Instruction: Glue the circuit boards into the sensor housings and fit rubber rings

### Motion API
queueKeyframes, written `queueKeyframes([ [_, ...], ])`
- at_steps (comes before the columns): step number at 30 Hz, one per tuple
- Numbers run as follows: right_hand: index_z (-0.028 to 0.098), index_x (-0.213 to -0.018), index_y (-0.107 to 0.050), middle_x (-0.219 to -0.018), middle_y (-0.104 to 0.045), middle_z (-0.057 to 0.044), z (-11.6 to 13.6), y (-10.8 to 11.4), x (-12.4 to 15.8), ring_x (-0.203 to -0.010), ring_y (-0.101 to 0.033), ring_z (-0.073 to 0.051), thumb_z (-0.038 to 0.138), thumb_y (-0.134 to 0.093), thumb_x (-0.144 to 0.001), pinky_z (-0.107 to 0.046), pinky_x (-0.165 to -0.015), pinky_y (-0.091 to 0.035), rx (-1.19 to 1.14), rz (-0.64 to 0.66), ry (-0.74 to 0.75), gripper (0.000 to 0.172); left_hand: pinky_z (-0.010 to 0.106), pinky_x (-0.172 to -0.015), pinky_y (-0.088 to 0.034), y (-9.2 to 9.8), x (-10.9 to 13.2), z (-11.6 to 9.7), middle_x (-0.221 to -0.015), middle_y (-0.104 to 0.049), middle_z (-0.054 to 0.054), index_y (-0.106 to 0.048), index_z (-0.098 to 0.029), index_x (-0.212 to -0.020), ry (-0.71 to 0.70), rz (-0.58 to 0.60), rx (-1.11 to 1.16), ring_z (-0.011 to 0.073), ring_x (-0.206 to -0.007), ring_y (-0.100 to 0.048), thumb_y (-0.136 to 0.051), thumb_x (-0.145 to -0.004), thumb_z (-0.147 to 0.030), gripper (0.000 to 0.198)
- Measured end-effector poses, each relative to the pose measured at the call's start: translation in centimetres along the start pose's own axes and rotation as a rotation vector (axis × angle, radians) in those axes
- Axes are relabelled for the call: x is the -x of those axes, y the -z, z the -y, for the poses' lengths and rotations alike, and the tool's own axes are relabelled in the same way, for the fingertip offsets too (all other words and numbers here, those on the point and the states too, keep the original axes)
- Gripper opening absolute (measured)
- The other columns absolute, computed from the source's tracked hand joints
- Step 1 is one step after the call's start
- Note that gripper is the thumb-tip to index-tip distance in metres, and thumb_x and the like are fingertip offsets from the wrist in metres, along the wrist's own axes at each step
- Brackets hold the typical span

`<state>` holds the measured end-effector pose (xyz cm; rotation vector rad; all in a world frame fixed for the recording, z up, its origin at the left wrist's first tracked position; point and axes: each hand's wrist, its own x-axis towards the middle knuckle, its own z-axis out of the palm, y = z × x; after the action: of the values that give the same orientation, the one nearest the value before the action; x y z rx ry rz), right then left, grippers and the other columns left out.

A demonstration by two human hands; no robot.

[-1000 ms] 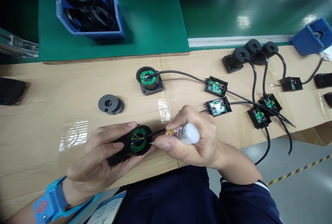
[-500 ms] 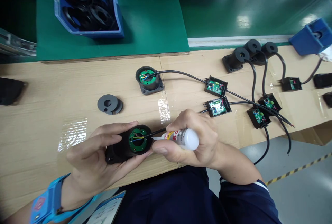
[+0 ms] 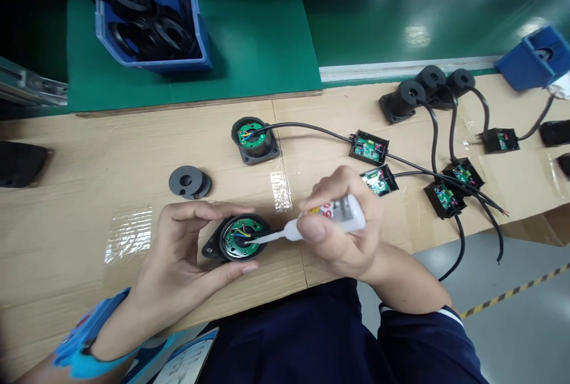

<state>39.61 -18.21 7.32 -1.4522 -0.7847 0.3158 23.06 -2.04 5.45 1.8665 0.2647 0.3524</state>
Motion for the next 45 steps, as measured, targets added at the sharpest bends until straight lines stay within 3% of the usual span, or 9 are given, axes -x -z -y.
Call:
queueKeyframes([
  [3, 0.027, -0.081, -0.063, -0.063, -0.058, 0.002, -0.4, -0.7, -0.6, -0.048, -0.048, -0.013, 0.052, -0.07, -0.089, -0.031, -0.043, -0.036, -0.121, -0.08, -0.012, 0.027, 0.041, -0.095, -0.062, -0.1, -0.1, 0.2, -0.122, -0.07, 0.008, -0.043, -0.027, -0.115, 0.021, 0.042, 0.073, 0.026, -0.118, -0.069, -0.086, -0.076, -0.023, 0.059],
  [6, 0.024, -0.078, -0.063, -0.065, -0.057, 0.003, -0.5, -1.2, -1.2, -0.052, -0.05, -0.011, 0.046, -0.074, -0.088, -0.027, -0.046, -0.038, -0.127, -0.027, -0.074, 0.026, 0.041, -0.093, -0.063, -0.4, 0.0, 0.3, -0.125, -0.069, 0.009, -0.042, -0.027, -0.113, 0.063, 0.075, 0.125, 0.0267, -0.12, -0.068, -0.083, -0.079, -0.018, 0.055],
  [12, 0.021, -0.076, -0.059, -0.064, -0.056, 0.006, -0.2, -1.3, -1.4, -0.053, -0.048, -0.006, 0.032, -0.074, -0.089, -0.021, -0.049, -0.039, -0.121, 0.08, -0.077, 0.022, 0.028, -0.087, -0.064, -0.8, 0.1, 0.1, -0.131, -0.065, 0.006, -0.041, -0.03, -0.11, 0.138, 0.129, 0.273, 0.0196, -0.117, -0.069, -0.079, -0.081, -0.013, 0.051],
  [17, 0.021, -0.075, -0.058, -0.061, -0.058, 0.007, -0.2, -1.3, -1.4, -0.051, -0.047, -0.006, 0.037, -0.077, -0.086, -0.021, -0.046, -0.036, -0.069, 0.127, -0.116, 0.027, 0.027, -0.089, -0.063, -1.0, -0.1, 0.1, -0.128, -0.066, 0.003, -0.041, -0.03, -0.11, 0.119, 0.137, 0.323, 0.0167, -0.115, -0.069, -0.077, -0.081, -0.009, 0.051],
  [27, 0.021, -0.077, -0.059, -0.064, -0.06, 0.006, -0.2, -1.3, -1.3, -0.053, -0.049, -0.007, 0.04, -0.073, -0.089, -0.021, -0.048, -0.037, -0.061, 0.135, -0.101, 0.027, 0.033, -0.09, -0.064, -1.0, 0.1, 0.2, -0.126, -0.066, 0.006, -0.042, -0.03, -0.11, 0.116, 0.126, 0.285, 0.0211, -0.117, -0.068, -0.08, -0.08, -0.012, 0.052],
  [36, 0.021, -0.079, -0.059, -0.066, -0.06, 0.005, -0.2, -1.2, -1.3, -0.055, -0.05, -0.008, 0.037, -0.071, -0.091, -0.021, -0.051, -0.041, -0.015, 0.075, -0.091, 0.023, 0.03, -0.089, -0.064, -1.0, 0.0, 0.1, -0.127, -0.067, 0.005, -0.042, -0.03, -0.11, 0.11, 0.135, 0.322, 0.0203, -0.118, -0.069, -0.079, -0.08, -0.01, 0.052],
  [40, 0.022, -0.077, -0.058, -0.066, -0.061, 0.004, -0.3, -1.1, -1.4, -0.055, -0.052, -0.009, 0.042, -0.071, -0.091, -0.022, -0.051, -0.043, -0.052, 0.04, -0.114, 0.028, 0.036, -0.088, -0.065, -0.9, 0.2, 0.4, -0.127, -0.068, 0.007, -0.04, -0.03, -0.11, 0.12, 0.136, 0.271, 0.0242, -0.118, -0.069, -0.081, -0.08, -0.014, 0.053],
  [45, 0.022, -0.072, -0.053, -0.062, -0.054, 0.005, -1.0, -0.6, -2.0, -0.05, -0.044, -0.007, 0.05, -0.071, -0.09, -0.022, -0.046, -0.037, -0.164, -0.117, -0.164, 0.037, 0.044, -0.095, -0.062, 0.4, -0.1, 1.0, -0.126, -0.068, 0.011, -0.046, -0.029, -0.118, 0.028, 0.294, 0.065, 0.0293, -0.116, -0.069, -0.088, -0.075, -0.037, 0.061],
])
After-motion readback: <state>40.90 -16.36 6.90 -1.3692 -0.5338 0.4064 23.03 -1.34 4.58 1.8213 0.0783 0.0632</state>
